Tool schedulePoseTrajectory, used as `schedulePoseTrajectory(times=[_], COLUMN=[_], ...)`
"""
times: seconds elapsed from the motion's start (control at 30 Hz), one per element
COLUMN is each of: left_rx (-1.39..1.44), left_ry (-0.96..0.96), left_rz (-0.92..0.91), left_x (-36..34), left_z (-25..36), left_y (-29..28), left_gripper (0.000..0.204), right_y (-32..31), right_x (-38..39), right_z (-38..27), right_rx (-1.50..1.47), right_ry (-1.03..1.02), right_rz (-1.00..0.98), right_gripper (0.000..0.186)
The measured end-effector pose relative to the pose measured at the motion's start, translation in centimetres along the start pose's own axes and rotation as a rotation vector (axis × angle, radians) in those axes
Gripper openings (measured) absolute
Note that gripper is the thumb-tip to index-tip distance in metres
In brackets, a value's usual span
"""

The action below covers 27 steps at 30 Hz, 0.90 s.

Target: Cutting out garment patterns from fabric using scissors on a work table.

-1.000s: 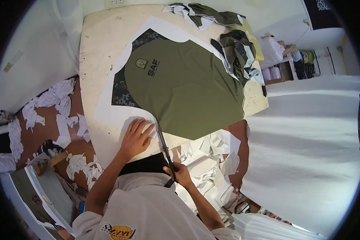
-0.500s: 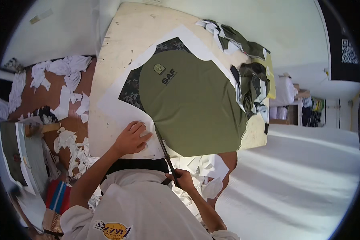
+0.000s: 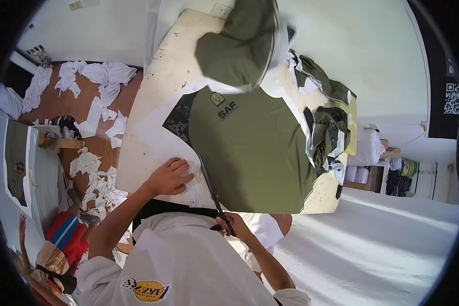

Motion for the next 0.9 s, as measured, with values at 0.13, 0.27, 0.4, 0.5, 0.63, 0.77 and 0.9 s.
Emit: schedulePoseTrajectory(times=[0.13, 0.27, 0.4, 0.5, 0.63, 0.77, 0.9], left_rx=[0.006, -0.015, -0.011, -0.024, -0.004, -0.022, -0.035], left_ry=[0.017, 0.023, 0.007, 0.02, 0.032, 0.043, 0.034], left_rz=[0.009, 0.019, 0.011, 0.006, -0.005, -0.046, -0.031], left_x=[-0.3, -0.5, -0.3, -0.3, -0.6, 0.0, 0.2], left_z=[0.2, 0.1, 0.1, 0.0, 0.1, -0.1, -0.2], left_y=[-0.5, -0.3, -0.3, -0.1, -0.3, 0.1, 0.0], left_gripper=[0.046, 0.045, 0.044, 0.043, 0.04, 0.045, 0.046], right_y=[-0.6, -1.5, -0.9, -0.9, -3.5, -4.6, -6.6], right_x=[-1.2, -2.7, -3.4, -3.3, -4.1, -4.2, -4.6], right_z=[-1.0, -1.3, -1.1, -1.4, -0.6, -3.2, -5.3], right_rx=[0.198, 0.363, 0.341, 0.354, 0.51, 0.575, 0.757], right_ry=[-0.022, -0.08, -0.127, -0.076, -0.122, -0.231, -0.21], right_rz=[0.006, 0.022, 0.053, 0.028, 0.085, 0.065, 0.046], right_gripper=[0.033, 0.039, 0.052, 0.043, 0.05, 0.059, 0.06])
Point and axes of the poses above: each hand's wrist, its own x-axis away from the middle knuckle, its own y-axis out of the palm, z = x × y, the point moved 4 cm from there along -x, towards the middle knuckle, and after that the axes turned 9 degrees about -x, right-handed, at the moved point
